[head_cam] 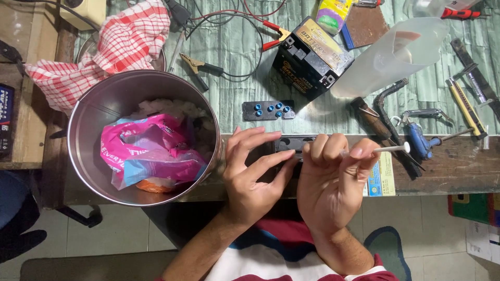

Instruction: Filling battery cells with liquid using a syringe and sealing them with small plastic plugs.

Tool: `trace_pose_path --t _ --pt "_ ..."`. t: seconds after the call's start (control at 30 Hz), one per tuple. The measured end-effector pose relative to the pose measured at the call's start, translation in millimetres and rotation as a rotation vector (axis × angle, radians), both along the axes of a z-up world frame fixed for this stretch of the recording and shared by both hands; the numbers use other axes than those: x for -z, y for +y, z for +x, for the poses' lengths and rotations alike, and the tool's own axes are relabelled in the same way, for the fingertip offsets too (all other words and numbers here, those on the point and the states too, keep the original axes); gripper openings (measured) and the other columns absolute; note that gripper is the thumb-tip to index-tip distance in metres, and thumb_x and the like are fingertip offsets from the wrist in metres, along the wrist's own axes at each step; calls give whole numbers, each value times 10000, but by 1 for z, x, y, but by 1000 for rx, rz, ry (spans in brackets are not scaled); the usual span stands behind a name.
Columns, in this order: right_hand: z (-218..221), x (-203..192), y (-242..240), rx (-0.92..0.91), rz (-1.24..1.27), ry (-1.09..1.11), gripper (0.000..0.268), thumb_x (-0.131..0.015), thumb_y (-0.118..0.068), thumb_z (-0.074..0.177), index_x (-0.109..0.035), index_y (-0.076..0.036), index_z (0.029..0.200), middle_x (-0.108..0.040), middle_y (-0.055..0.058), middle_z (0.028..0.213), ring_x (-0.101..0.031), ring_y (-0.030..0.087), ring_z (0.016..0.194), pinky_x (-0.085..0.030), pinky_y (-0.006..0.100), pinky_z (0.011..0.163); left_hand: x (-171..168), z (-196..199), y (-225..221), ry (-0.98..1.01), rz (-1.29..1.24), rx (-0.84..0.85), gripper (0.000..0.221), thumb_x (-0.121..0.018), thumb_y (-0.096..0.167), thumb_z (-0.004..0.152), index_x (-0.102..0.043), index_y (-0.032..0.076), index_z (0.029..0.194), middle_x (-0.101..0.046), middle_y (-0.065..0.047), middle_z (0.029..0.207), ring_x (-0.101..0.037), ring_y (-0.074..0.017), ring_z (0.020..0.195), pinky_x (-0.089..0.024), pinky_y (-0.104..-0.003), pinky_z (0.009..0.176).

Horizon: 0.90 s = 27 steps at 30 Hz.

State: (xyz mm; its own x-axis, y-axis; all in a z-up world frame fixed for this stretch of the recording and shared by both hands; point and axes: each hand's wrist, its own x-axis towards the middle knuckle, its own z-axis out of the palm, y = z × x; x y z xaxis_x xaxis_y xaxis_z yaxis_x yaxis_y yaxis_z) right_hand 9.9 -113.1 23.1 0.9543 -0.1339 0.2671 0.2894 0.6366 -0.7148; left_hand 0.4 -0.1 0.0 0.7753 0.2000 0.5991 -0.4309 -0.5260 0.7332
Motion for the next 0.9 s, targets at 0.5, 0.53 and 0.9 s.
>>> trace_pose_path --t 0.5,0.53,0.9 --pt "-4 5 0 26 27 5 119 -388 -299 1170 -461 -226 1111 -204 -17 817 -228 162 757 -328 330 792 0 0 1 12 -26 25 162 -866 86 852 -784 178 956 -682 -21 1172 -642 -282 1153 -480 -505 1137" --pt "-3 5 1 27 26 7 119 -388 -299 1170 -461 -226 1111 -204 -17 817 -228 162 757 -328 330 792 -1 0 2 13 -26 26 162 -866 86 852 -784 178 956 -682 -21 1172 -642 -282 1153 -480 -505 1137" --pt "-7 12 -6 72 -56 -50 201 -381 -197 1197 -568 -147 1252 -552 133 1082 -526 288 945 -441 480 1019 -4 1 1 2 -26 20 100 -853 123 879 -775 130 941 -682 -44 1158 -649 -281 1138 -484 -491 1121"
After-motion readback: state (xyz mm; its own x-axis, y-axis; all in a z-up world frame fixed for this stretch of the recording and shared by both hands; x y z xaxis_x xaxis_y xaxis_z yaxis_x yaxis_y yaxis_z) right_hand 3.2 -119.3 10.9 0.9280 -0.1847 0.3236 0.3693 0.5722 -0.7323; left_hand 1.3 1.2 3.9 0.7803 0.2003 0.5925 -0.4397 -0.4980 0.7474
